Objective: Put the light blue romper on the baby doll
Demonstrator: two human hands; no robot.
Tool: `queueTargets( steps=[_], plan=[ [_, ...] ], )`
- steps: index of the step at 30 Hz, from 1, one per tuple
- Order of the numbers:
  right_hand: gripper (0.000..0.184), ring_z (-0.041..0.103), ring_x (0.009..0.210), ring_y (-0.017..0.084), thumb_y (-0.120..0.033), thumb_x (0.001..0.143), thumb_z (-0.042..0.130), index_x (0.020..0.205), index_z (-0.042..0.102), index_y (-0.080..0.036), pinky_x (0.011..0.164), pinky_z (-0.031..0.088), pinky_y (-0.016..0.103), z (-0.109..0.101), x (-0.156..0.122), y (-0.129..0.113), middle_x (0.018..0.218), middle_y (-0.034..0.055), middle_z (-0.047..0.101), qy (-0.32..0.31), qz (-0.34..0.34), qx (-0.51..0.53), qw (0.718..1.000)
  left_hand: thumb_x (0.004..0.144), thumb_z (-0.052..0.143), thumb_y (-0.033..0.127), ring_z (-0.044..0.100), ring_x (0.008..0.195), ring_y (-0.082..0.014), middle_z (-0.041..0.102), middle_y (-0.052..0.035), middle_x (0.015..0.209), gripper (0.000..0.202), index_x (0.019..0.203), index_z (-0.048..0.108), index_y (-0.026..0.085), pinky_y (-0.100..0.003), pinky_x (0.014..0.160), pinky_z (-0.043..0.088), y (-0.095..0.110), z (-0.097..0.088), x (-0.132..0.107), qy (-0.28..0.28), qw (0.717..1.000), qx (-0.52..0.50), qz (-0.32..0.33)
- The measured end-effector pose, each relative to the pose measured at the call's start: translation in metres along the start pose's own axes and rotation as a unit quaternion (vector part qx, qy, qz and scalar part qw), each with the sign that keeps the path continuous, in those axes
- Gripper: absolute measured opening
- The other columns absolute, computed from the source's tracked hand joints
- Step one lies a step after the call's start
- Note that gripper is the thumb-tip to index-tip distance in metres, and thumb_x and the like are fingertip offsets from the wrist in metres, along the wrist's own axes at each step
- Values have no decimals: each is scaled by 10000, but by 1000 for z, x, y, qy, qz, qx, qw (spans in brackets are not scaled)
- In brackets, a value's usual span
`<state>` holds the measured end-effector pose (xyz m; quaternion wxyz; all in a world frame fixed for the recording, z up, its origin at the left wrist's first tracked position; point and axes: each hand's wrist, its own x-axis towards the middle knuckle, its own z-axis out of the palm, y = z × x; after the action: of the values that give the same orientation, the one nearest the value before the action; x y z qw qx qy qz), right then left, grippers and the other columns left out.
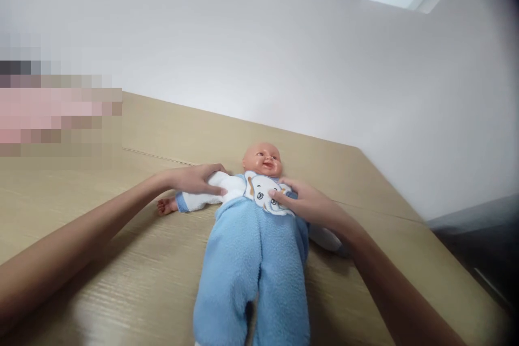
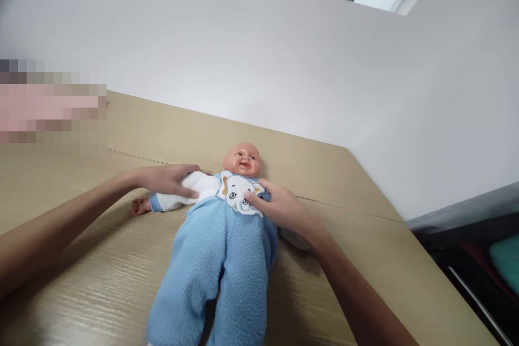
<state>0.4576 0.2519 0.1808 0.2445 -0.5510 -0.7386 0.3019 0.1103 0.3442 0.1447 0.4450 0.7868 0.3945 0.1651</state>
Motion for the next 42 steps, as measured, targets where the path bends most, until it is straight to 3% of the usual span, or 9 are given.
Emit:
queueTargets(
  steps=[6, 9, 11, 15, 19, 24, 28, 34, 42],
  plan=[
    [491, 695, 782, 292, -709, 1072, 570, 964, 739, -261, 737, 547, 411, -2, -52, 24, 850, 43, 774, 73, 47, -93, 992, 474, 1107, 423, 730, 680, -311, 830, -69, 822, 581, 978, 864, 270, -350, 670, 507, 3, -29, -22, -42, 992, 68, -98],
    [465, 733, 977, 342, -708, 1058, 600, 1048, 732, -262, 933, 599, 498, -1, -80, 45, 1024, 94, 795, 137, 31, -90, 986, 504, 1080, 443, 686, 523, -334, 735, -57, 618, 489, 840, 772, 263, -396, 629, 495, 2, -42, -33, -74, 971, 90, -211],
    [424, 714, 1227, 400, -685, 1039, 658, 1113, 730, -274, 1144, 553, 599, 0, -101, 60, 1234, 135, 788, 180, 9, -97, 979, 549, 1048, 463, 756, 666, -415, 747, -73, 643, 473, 827, 715, 277, -442, 714, 525, 4, -48, -37, -72, 957, 162, -232],
    [585, 666, 1421, 426, -638, 968, 807, 1429, 651, -313, 1232, 548, 641, -5, -137, 92, 1511, 159, 700, 168, 29, -83, 982, 609, 1023, 483, 727, 1150, -495, 832, -138, 1061, 471, 948, 771, 275, -535, 1054, 490, 22, -40, -41, 62, 951, 294, -65],
    [683, 760, 1313, 429, -629, 916, 880, 1461, 642, -293, 1080, 679, 573, -16, -151, 112, 1483, 179, 740, 142, 75, 0, 987, 1024, 723, 622, 701, 1192, -403, 805, -119, 1242, 375, 1170, 776, 280, -537, 1164, 437, 67, 9, -38, 187, 943, 227, 156],
    [646, 794, 1195, 365, -520, 797, 1013, 1320, 707, -294, 1045, 674, 510, -19, -142, 121, 1298, 123, 808, 235, 49, 73, 968, 1118, 682, 448, 673, 1334, -385, 767, -150, 1345, 256, 1260, 737, 242, -516, 1180, 497, 116, 90, 4, 116, 925, 202, 300],
    [690, 780, 1107, 270, -479, 693, 1089, 1245, 708, -318, 977, 678, 402, -13, -137, 121, 1246, 60, 785, 330, -15, 182, 926, 1088, 744, 321, 702, 1256, -360, 774, -161, 1292, 204, 1234, 723, 179, -504, 1111, 536, 124, 123, 55, 32, 918, 282, 278],
    [642, 765, 1024, 200, -488, 721, 1091, 1196, 698, -308, 962, 669, 332, -10, -121, 103, 1093, 11, 782, 313, 4, 291, 904, 1146, 598, 292, 710, 1128, -316, 782, -135, 1174, 160, 1197, 698, 177, -439, 1003, 519, 113, 138, 71, 13, 906, 291, 307],
    [586, 788, 1013, 225, -406, 747, 1078, 1131, 651, -290, 889, 674, 345, 15, -68, 72, 1047, 23, 779, 295, -92, 271, 911, 948, 639, 285, 697, 988, -272, 741, -78, 1015, 109, 1041, 634, 229, -403, 875, 466, 110, 131, 55, 60, 879, 137, 452]
  ],
)
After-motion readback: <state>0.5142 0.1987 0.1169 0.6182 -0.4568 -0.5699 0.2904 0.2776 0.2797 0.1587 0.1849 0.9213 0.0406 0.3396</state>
